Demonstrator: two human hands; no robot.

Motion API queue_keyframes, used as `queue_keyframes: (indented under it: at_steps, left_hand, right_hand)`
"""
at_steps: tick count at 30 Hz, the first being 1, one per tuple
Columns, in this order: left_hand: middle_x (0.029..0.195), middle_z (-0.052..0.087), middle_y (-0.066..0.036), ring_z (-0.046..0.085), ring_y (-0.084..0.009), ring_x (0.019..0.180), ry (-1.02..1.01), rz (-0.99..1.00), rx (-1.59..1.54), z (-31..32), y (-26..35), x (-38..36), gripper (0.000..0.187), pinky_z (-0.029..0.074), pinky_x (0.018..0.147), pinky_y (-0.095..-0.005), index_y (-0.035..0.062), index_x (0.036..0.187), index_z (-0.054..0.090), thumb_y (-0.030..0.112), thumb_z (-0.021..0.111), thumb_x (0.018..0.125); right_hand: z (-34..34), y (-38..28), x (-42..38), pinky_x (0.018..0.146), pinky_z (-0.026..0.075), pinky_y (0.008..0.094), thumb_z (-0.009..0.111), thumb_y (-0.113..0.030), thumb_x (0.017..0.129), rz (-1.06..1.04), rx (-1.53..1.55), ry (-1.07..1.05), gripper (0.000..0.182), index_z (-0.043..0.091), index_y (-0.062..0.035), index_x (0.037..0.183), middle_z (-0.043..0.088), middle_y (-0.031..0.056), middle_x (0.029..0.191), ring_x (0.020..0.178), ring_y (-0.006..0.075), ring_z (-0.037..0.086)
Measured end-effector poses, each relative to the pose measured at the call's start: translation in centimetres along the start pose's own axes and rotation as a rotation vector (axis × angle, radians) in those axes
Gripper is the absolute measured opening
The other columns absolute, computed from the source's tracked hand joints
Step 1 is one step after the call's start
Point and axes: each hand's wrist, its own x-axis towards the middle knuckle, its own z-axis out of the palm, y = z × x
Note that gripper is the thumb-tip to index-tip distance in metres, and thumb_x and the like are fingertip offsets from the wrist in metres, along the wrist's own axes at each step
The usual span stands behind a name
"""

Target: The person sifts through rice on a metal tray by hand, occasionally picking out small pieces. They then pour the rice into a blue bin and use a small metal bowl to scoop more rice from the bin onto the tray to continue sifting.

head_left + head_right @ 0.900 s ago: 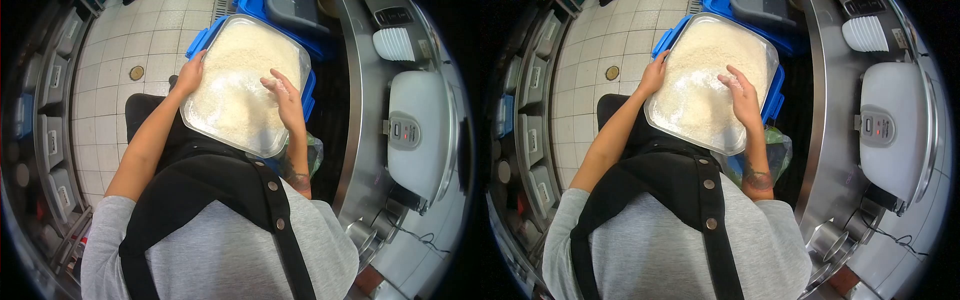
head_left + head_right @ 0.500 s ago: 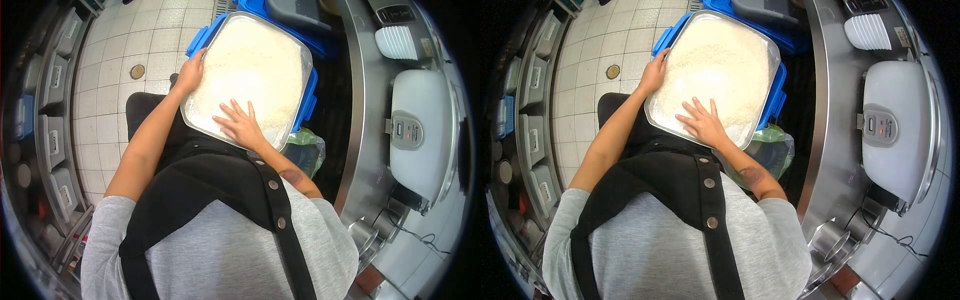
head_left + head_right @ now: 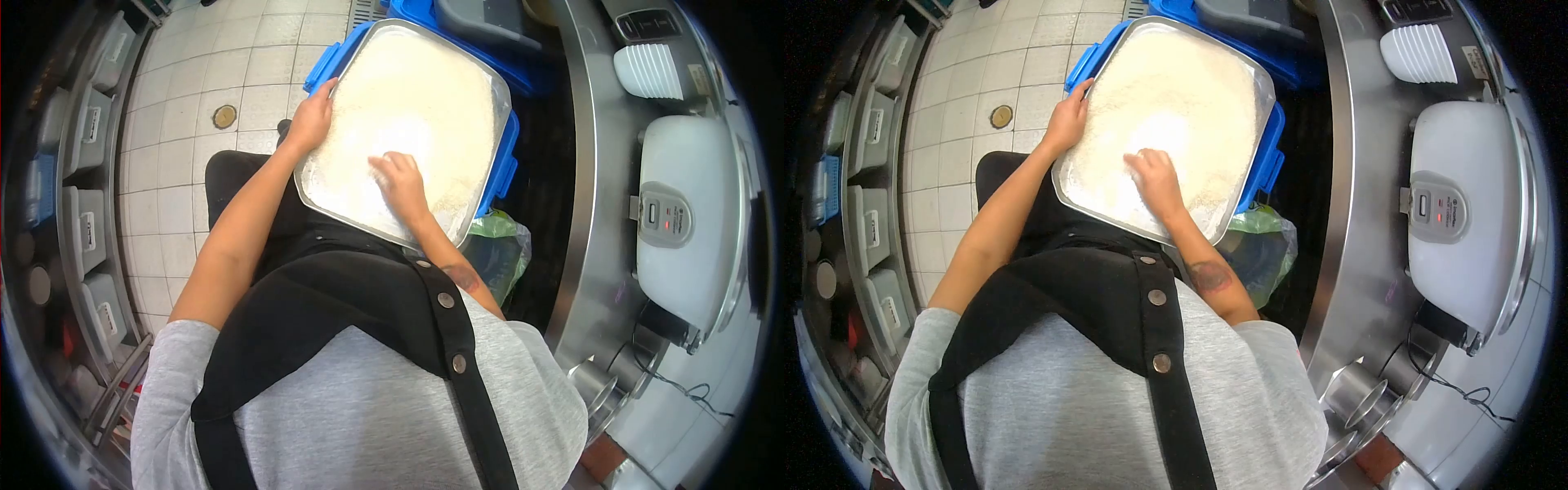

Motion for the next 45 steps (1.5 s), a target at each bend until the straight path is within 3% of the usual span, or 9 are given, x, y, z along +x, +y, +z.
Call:
queue_keyframes:
  at_steps: [6, 8, 11, 18, 20, 25, 32, 38, 45]
  left_hand:
    - [0.109, 0.062, -0.027, 0.059, -0.0442, 0.1, 0.004, 0.014, 0.001, 0.0, -0.3, 0.1, 0.04, 0.046, 0.087, -0.0498, 0.0073, 0.134, 0.047, 0.01, 0.046, 0.094]
    - [0.103, 0.064, -0.026, 0.062, -0.043, 0.098, 0.036, 0.041, 0.014, 0.5, -1.2, 0.2, 0.04, 0.048, 0.085, -0.0469, 0.0129, 0.136, 0.047, 0.013, 0.046, 0.096]
    - [0.108, 0.063, -0.028, 0.059, -0.0442, 0.1, 0.003, 0.008, -0.016, 0.0, -0.1, 0.0, 0.04, 0.046, 0.087, -0.0502, 0.0067, 0.133, 0.047, 0.009, 0.046, 0.094]
    - [0.107, 0.062, -0.028, 0.059, -0.0441, 0.101, -0.013, 0.006, 0.007, -0.2, 0.2, 0.0, 0.04, 0.046, 0.087, -0.05, 0.0069, 0.134, 0.046, 0.009, 0.046, 0.094]
    - [0.107, 0.062, -0.028, 0.059, -0.0439, 0.101, -0.018, -0.014, 0.002, -0.2, 0.2, 0.0, 0.041, 0.046, 0.087, -0.05, 0.0073, 0.134, 0.046, 0.009, 0.046, 0.093]
    - [0.107, 0.062, -0.029, 0.06, -0.0441, 0.1, -0.005, 0.006, -0.017, 0.1, -0.2, 0.1, 0.041, 0.046, 0.087, -0.0502, 0.0078, 0.134, 0.047, 0.009, 0.046, 0.093]
    - [0.108, 0.062, -0.028, 0.059, -0.0444, 0.1, -0.006, -0.004, -0.029, -0.1, -0.1, 0.0, 0.04, 0.046, 0.088, -0.0494, 0.0087, 0.134, 0.047, 0.01, 0.046, 0.094]
    - [0.11, 0.062, -0.028, 0.059, -0.0437, 0.102, -0.01, -0.032, -0.008, 0.0, 0.0, 0.1, 0.04, 0.046, 0.089, -0.0489, 0.0082, 0.134, 0.047, 0.01, 0.046, 0.094]
    - [0.109, 0.062, -0.028, 0.059, -0.0436, 0.102, -0.001, 0.008, -0.024, -0.1, -0.1, 0.1, 0.04, 0.046, 0.088, -0.0489, 0.0072, 0.134, 0.047, 0.009, 0.045, 0.094]
  right_hand:
    - [-4.6, 0.5, 1.2, 0.083, 0.053, 0.0341, 0.052, 0.016, 0.071, 0.368, 0.264, 0.074, 0.043, 0.068, -0.0022, 0.107, 0.07, 0.0158, 0.101, 0.097, 0.0304, 0.067]
    - [-7.6, -0.8, 3.3, 0.09, 0.051, 0.0325, 0.047, 0.017, 0.07, 0.873, 0.706, 0.064, 0.047, 0.067, 0.0005, 0.109, 0.07, 0.0164, 0.107, 0.106, 0.0283, 0.065]
    - [-9.5, -0.4, 3.4, 0.095, 0.047, 0.0322, 0.044, 0.014, 0.077, 0.381, 0.473, 0.038, 0.048, 0.062, 0.0013, 0.12, 0.067, 0.0149, 0.115, 0.112, 0.0225, 0.061]
    - [-10.3, 1.0, 0.8, 0.105, 0.039, 0.0375, 0.053, 0.001, 0.084, 0.382, 0.543, 0.04, 0.046, 0.054, 0.0, 0.13, 0.055, 0.0188, 0.134, 0.125, 0.029, 0.052]
    - [-9.6, 2.4, -0.8, 0.107, 0.037, 0.0405, 0.062, -0.009, 0.086, 0.379, 0.014, 0.15, 0.046, 0.053, 0.0005, 0.13, 0.052, 0.0202, 0.136, 0.125, 0.0344, 0.05]
    - [-3.6, 2.7, -4.8, 0.111, 0.021, 0.0566, 0.073, -0.046, 0.076, 0.457, -0.246, 0.103, 0.085, 0.038, -0.0058, 0.143, 0.029, 0.0357, 0.144, 0.135, 0.0489, 0.027]
    - [-3.1, 1.4, -2.0, 0.11, 0.025, 0.0541, 0.07, -0.034, 0.081, -0.014, -0.133, -0.304, 0.056, 0.056, -0.0068, 0.128, 0.042, 0.0244, 0.14, 0.134, 0.0407, 0.034]
    - [0.2, 3.7, 2.8, 0.1, 0.034, 0.0534, 0.069, -0.018, 0.08, 0.332, -0.224, 0.302, 0.04, 0.061, -0.0057, 0.118, 0.054, 0.0198, 0.127, 0.12, 0.0363, 0.048]
    - [-1.0, -0.5, -0.9, 0.087, 0.048, 0.0383, 0.066, 0.005, 0.07, 0.004, 0.17, -0.135, 0.035, 0.065, -0.006, 0.104, 0.063, 0.0132, 0.109, 0.103, 0.0348, 0.057]
